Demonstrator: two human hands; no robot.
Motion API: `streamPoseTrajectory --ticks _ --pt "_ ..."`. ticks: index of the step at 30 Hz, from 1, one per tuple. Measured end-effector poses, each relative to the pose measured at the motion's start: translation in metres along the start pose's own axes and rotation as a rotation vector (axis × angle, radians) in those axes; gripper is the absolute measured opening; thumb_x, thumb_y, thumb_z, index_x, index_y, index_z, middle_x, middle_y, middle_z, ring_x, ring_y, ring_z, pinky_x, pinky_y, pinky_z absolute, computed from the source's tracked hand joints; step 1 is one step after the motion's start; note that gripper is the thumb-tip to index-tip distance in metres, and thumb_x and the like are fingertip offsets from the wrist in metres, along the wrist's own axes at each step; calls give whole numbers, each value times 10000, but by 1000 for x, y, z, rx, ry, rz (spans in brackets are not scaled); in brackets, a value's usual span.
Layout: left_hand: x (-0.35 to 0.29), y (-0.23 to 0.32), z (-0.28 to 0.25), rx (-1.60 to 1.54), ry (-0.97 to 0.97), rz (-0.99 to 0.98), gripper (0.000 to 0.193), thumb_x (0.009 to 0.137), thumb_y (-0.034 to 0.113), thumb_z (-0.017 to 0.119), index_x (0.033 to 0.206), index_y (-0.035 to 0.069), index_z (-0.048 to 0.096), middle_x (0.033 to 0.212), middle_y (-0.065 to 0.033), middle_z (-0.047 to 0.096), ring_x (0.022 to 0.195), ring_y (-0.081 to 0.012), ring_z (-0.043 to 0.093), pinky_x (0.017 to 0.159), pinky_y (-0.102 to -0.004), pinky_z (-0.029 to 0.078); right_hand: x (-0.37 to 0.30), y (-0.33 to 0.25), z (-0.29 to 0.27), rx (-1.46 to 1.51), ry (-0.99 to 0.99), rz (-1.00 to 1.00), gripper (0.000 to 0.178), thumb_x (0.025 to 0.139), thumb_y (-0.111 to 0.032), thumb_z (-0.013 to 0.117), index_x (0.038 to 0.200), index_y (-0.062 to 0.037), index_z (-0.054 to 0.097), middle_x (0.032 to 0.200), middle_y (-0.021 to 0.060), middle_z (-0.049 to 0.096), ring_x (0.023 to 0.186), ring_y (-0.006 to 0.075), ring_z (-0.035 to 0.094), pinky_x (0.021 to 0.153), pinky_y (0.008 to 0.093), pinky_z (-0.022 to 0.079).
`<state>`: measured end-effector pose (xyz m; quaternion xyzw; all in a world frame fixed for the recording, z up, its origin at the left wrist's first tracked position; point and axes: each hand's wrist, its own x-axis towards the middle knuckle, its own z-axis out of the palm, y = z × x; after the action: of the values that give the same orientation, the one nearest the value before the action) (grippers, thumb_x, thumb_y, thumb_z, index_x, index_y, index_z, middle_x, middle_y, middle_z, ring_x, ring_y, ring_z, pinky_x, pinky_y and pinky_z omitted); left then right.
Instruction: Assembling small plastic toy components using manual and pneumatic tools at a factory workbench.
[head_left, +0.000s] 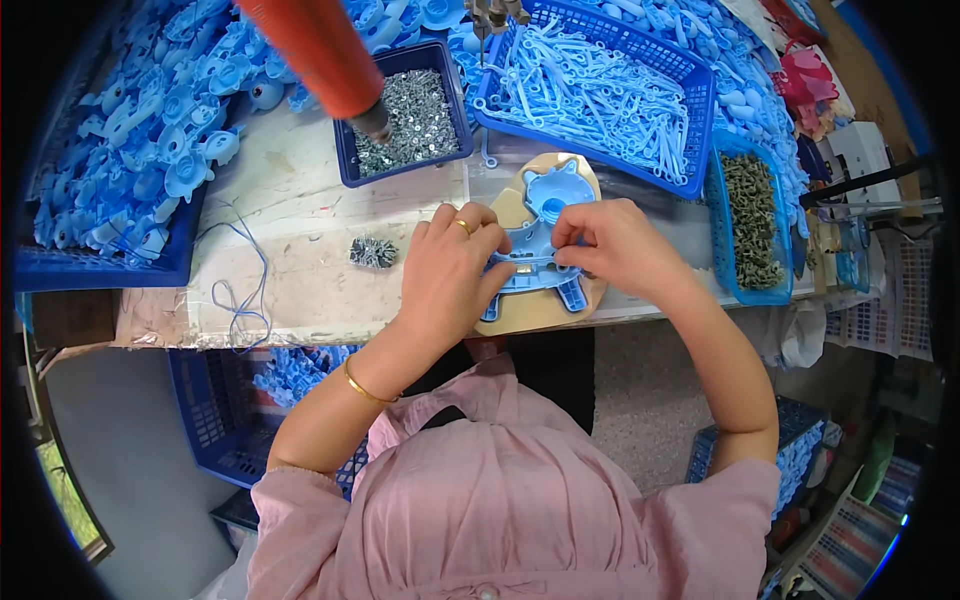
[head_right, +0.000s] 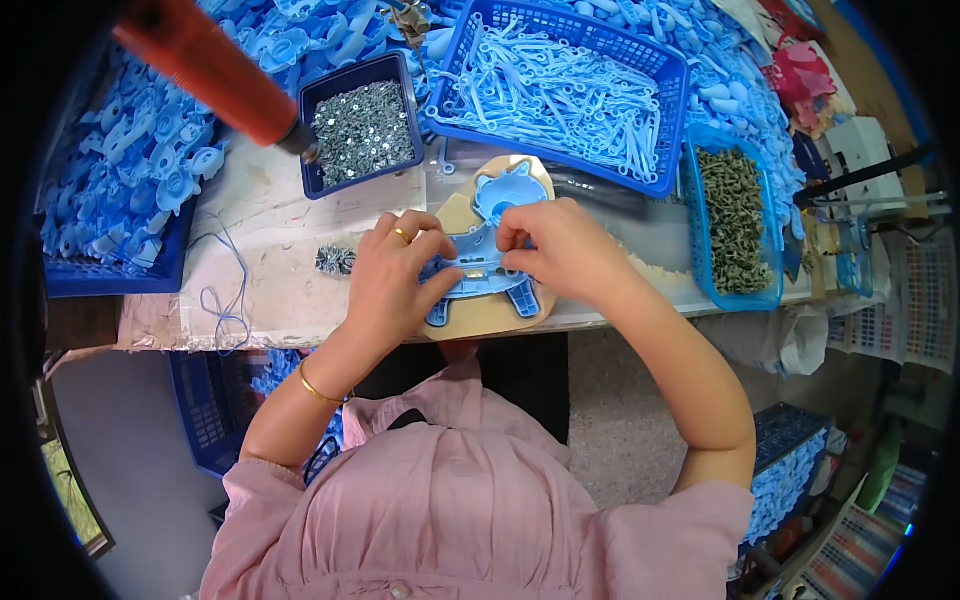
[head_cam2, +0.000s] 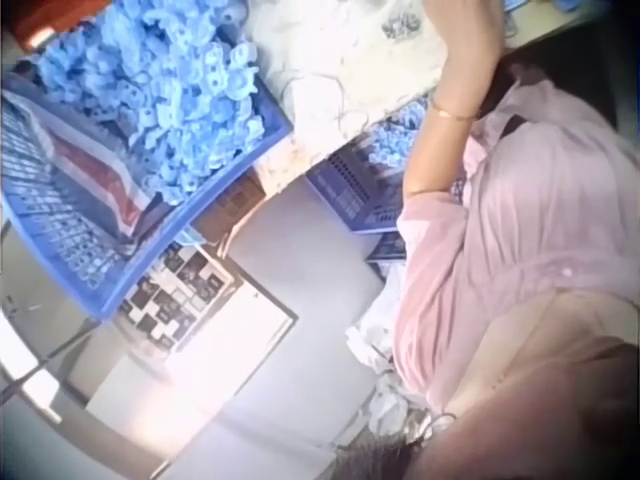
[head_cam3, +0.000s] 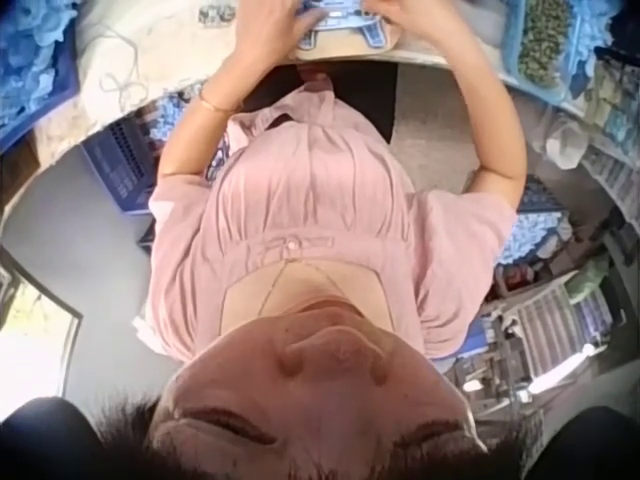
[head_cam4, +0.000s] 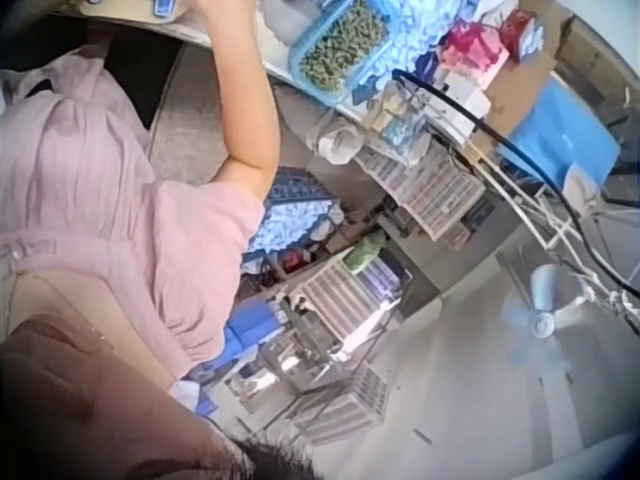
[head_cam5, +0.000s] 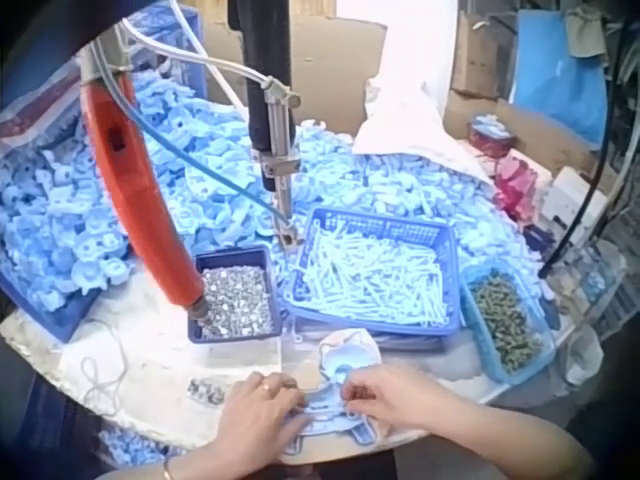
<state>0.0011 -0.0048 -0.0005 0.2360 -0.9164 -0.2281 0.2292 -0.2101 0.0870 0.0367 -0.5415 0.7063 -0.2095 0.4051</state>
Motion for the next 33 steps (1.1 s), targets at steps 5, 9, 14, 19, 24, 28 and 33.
streamPoseTrajectory --ticks 5,9,14,19,24,28,33 --pt "0 2 2 162 43 56 110 754 184 754 752 102 680 1022 -10 600 949 -225 551 792 -375 425 10 6 2 -362 134 -213 150 739 -73 790 864 -70 707 909 83 555 858 290 588 756 403 483" --pt "1 2 5 170 26 37 95 763 197 733 763 109 697 977 -16 586 947 -216 551 787 -375 420 16 -13 19 -524 242 -329 252 750 -50 764 986 -88 681 955 115 574 922 335 590 790 406 488" --pt "-5 3 5 39 201 31 239 775 185 736 976 71 673 997 -77 619 943 -281 580 812 -432 456 70 -173 46 134 804 -985 426 833 -211 795 1157 3 621 1145 149 627 1020 250 634 866 361 517" --pt "-6 -10 -14 7 119 5 181 822 174 732 966 72 692 1008 -109 674 992 -311 617 813 -409 511 195 -276 34 389 809 -1019 532 896 -240 737 1311 24 536 948 176 684 799 285 691 704 392 534" --pt "-11 -83 -53 191 344 -99 82 833 159 705 879 91 699 859 -86 651 840 -300 591 720 -409 509 155 -249 1 363 427 -825 650 872 -203 752 1394 55 463 998 168 690 837 285 687 755 413 528" --pt "28 -122 -80 425 342 -57 75 803 183 710 800 110 693 784 -55 607 831 -276 567 705 -388 477 136 -198 8 238 565 -810 398 883 -239 771 1146 11 607 971 92 701 829 189 703 750 302 566" --pt "77 -146 -45 385 131 64 146 754 280 756 790 143 719 855 -20 681 939 -239 602 783 -408 466 111 -167 17 444 470 -738 316 931 -133 684 1167 34 556 1004 116 698 838 168 711 785 299 575"
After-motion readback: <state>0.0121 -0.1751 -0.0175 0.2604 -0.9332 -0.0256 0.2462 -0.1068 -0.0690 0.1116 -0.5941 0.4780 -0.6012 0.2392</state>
